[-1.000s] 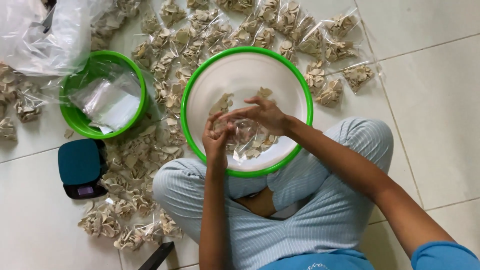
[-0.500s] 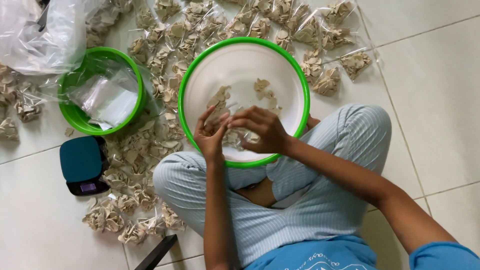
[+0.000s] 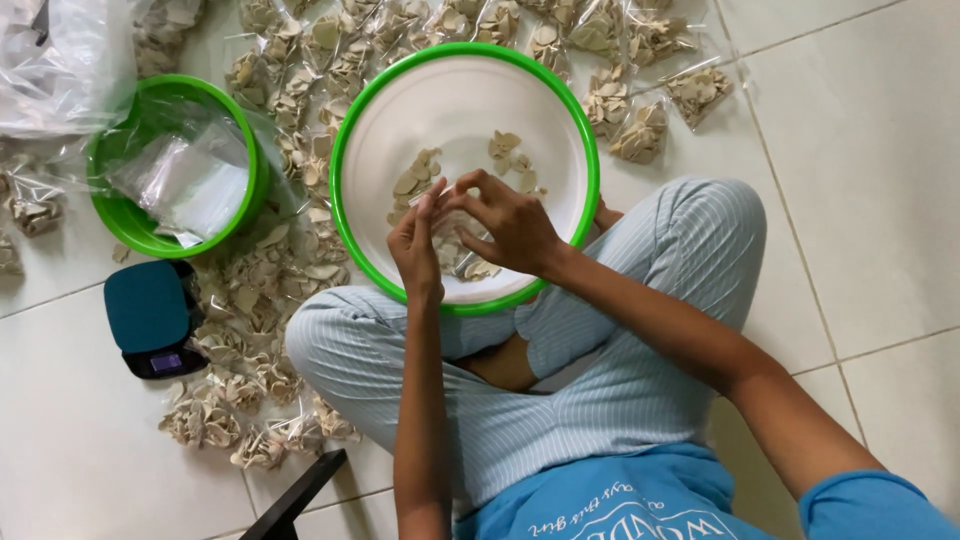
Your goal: Packaging small pieces of dried food into plastic bags and weighing them on a digital scale.
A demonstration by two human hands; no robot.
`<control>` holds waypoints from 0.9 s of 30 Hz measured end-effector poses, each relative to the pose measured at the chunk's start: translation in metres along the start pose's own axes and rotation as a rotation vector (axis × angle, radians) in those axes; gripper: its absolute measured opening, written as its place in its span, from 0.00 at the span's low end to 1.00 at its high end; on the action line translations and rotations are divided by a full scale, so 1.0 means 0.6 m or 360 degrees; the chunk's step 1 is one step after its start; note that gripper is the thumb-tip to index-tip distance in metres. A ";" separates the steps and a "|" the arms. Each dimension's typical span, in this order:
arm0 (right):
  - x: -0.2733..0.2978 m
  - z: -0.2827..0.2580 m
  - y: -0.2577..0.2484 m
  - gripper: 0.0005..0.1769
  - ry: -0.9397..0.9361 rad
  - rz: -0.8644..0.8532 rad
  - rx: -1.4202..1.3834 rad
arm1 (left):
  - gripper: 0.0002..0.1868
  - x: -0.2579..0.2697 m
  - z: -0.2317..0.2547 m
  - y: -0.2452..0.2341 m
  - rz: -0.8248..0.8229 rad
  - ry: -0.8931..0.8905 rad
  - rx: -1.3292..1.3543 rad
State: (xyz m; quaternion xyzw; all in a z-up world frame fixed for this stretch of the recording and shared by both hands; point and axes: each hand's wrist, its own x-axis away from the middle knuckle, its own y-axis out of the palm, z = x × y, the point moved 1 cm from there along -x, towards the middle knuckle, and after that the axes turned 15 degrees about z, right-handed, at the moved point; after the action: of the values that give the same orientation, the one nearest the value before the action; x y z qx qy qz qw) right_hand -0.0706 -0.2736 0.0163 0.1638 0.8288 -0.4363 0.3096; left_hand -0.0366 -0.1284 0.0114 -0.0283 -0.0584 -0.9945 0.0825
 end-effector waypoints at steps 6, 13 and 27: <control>0.016 0.010 0.021 0.18 0.0241 -0.0215 -0.0213 | 0.14 0.003 0.025 0.015 -0.0032 0.0312 -0.0357; 0.020 0.013 0.036 0.20 0.0294 -0.0554 -0.0508 | 0.16 0.009 0.007 0.022 -0.0439 0.0932 -0.0879; 0.025 0.004 0.039 0.37 0.0810 -0.0843 -0.1648 | 0.10 -0.037 -0.052 -0.026 -0.0070 -0.0075 0.0515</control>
State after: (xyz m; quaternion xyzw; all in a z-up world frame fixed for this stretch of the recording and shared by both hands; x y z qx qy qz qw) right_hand -0.0683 -0.2626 -0.0090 -0.1191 0.9925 0.0120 0.0236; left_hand -0.0185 -0.1135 -0.0225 -0.0368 -0.2205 -0.9727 0.0627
